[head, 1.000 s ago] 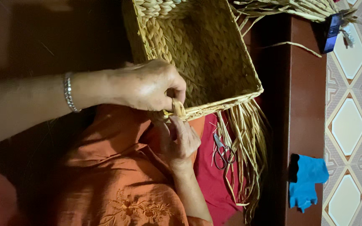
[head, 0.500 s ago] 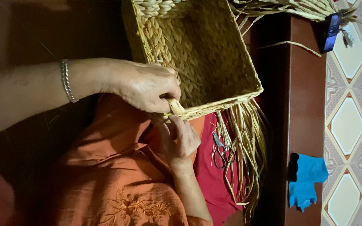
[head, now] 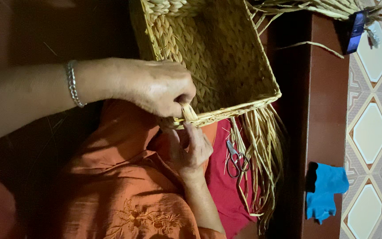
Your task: The person sits with a woven straw basket on their lap and weaves long palm-frond strips around the basket's rim, tucking and tightening the strands by hand. They later use scissors to trim the woven strands and continue weaving new fronds into the rim.
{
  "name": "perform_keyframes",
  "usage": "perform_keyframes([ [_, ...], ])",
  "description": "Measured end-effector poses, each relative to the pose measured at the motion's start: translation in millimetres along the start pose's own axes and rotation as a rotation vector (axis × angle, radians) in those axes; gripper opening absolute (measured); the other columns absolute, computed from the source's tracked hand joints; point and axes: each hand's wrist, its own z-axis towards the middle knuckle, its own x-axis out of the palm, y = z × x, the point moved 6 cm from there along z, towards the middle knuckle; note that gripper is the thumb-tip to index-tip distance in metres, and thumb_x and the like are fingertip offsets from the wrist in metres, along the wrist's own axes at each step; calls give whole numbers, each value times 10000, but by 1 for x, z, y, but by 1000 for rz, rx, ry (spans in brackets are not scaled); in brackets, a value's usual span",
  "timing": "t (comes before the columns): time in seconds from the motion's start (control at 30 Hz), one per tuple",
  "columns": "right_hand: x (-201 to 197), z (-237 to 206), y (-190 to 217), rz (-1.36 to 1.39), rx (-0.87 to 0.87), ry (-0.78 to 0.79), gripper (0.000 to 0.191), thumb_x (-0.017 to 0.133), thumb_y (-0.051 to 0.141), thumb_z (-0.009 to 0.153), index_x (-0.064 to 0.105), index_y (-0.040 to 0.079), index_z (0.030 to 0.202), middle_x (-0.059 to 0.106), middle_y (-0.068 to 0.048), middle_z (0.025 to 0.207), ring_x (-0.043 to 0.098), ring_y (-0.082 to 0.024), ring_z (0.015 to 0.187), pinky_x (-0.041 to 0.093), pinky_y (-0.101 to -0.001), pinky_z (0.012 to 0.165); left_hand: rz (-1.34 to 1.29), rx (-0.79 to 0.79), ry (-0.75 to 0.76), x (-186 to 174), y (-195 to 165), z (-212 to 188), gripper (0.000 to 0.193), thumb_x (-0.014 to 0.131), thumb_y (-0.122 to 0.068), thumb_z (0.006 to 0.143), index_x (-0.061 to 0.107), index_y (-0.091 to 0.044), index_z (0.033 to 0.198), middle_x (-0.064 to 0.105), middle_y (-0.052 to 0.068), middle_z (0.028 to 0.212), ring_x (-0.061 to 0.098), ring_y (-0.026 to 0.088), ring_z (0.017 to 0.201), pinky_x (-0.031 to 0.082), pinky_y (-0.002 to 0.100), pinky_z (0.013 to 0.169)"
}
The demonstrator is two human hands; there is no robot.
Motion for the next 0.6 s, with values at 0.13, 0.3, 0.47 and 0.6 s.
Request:
perform_keyframes([
  [0.13, -1, 1, 0, -14, 90, 80, 519, 875, 34, 856, 550, 36, 1260, 622, -51, 803, 565, -181, 622, 460, -329, 568, 45, 52, -8, 11, 0, 1, 232, 632, -219, 839, 740, -15, 837, 708, 197, 831, 669, 346, 861, 538, 467, 810],
  [0.3, -5, 7, -1, -4, 92, 105, 468, 883, 55, 845, 580, 29, 1200, 593, -19, 755, 555, -160, 598, 443, -321, 554, -136, 161, -65, 9, 0, -4, 295, 642, -288, 844, 755, -31, 930, 720, 174, 910, 661, 317, 931, 521, 443, 844],
  [0.47, -4, 8, 0, 37, 118, 127, 468, 865, 35, 849, 590, 11, 1227, 595, -43, 758, 546, -159, 587, 449, -311, 548, -115, 119, 54, 8, 0, -2, 294, 661, -265, 792, 764, -34, 941, 736, 160, 878, 692, 279, 807, 546, 424, 761],
  [0.6, -5, 6, -2, 38, 116, 101, 477, 878, 56, 852, 574, 8, 1217, 603, -41, 749, 546, -157, 581, 452, -300, 550, -174, -128, 108, 11, 8, 1, 238, 709, -255, 759, 790, -70, 882, 764, 110, 769, 695, 228, 688, 545, 414, 646],
])
